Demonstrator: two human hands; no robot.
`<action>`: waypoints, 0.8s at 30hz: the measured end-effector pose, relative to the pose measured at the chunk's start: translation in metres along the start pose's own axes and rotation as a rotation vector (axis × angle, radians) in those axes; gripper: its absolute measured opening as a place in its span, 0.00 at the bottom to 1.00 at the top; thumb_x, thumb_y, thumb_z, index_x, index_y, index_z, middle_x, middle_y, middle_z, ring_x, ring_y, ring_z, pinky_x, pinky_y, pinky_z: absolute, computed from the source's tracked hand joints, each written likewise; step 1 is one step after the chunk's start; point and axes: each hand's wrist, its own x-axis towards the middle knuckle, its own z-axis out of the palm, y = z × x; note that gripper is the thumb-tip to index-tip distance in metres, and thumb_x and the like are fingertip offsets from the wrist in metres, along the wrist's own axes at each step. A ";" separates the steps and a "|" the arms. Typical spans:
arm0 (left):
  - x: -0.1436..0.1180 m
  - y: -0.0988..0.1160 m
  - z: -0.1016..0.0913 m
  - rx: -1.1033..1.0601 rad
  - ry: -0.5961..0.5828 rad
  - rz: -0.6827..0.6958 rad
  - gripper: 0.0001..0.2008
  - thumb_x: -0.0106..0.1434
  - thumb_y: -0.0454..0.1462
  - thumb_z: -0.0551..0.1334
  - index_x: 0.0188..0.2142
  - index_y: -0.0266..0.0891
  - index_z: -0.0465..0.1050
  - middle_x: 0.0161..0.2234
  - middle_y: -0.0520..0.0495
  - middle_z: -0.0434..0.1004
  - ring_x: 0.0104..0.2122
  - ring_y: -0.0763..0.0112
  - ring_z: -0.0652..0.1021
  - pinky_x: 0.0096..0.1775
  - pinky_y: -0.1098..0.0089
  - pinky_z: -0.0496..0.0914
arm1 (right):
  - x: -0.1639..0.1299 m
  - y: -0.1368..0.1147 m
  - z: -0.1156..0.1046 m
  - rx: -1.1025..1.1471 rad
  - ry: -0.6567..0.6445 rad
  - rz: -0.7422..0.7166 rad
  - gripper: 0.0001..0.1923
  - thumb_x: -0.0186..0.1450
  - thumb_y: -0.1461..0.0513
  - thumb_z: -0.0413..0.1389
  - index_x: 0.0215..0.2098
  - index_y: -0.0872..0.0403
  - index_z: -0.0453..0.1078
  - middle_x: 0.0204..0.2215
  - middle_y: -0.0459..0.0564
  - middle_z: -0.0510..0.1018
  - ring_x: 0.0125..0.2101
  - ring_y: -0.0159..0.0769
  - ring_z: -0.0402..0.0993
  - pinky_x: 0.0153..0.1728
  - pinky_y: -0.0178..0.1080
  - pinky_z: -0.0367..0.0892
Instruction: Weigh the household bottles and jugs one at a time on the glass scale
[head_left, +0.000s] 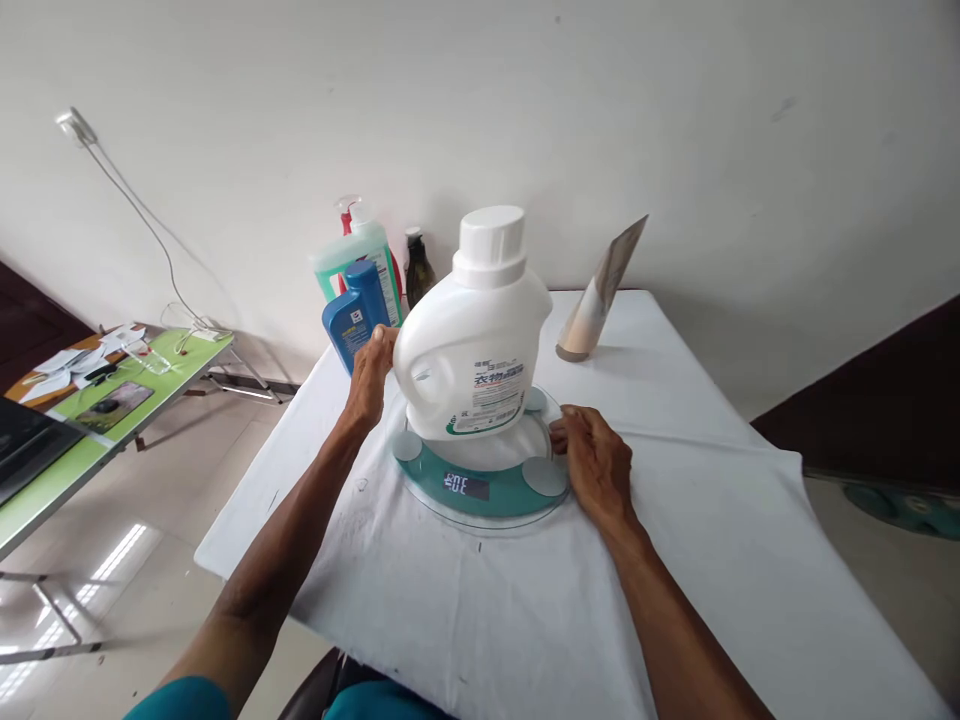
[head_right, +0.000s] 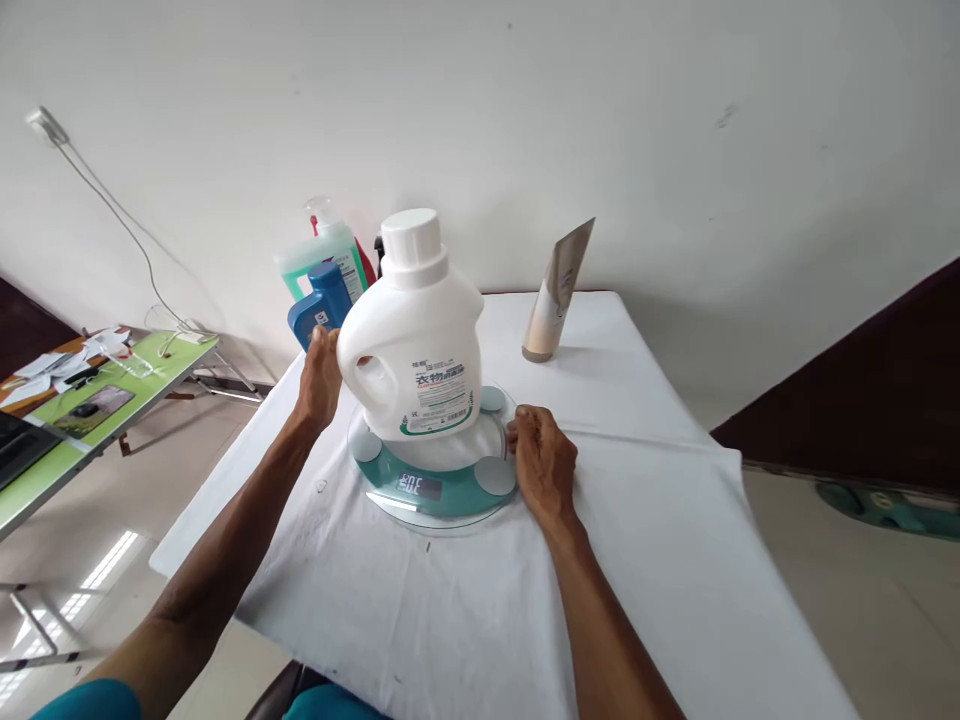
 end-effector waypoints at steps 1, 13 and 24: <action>0.001 -0.012 -0.004 -0.021 -0.009 -0.005 0.35 0.67 0.69 0.59 0.34 0.39 0.79 0.34 0.41 0.82 0.39 0.54 0.83 0.43 0.57 0.80 | 0.000 0.000 0.000 -0.011 0.005 0.004 0.27 0.68 0.37 0.49 0.40 0.49 0.72 0.32 0.53 0.83 0.28 0.43 0.79 0.37 0.45 0.73; -0.015 -0.117 -0.020 -0.261 -0.150 -0.228 0.32 0.70 0.64 0.60 0.42 0.37 0.81 0.47 0.38 0.84 0.50 0.54 0.82 0.60 0.52 0.74 | 0.001 0.007 0.002 -0.048 0.031 0.038 0.26 0.67 0.37 0.52 0.40 0.48 0.74 0.32 0.50 0.84 0.29 0.44 0.78 0.39 0.48 0.73; -0.016 -0.109 -0.017 -0.122 -0.158 -0.215 0.32 0.72 0.64 0.57 0.41 0.38 0.80 0.48 0.37 0.84 0.50 0.53 0.81 0.57 0.55 0.76 | 0.000 0.007 0.001 -0.085 0.018 0.031 0.31 0.66 0.33 0.49 0.43 0.48 0.73 0.34 0.52 0.84 0.30 0.46 0.79 0.40 0.50 0.74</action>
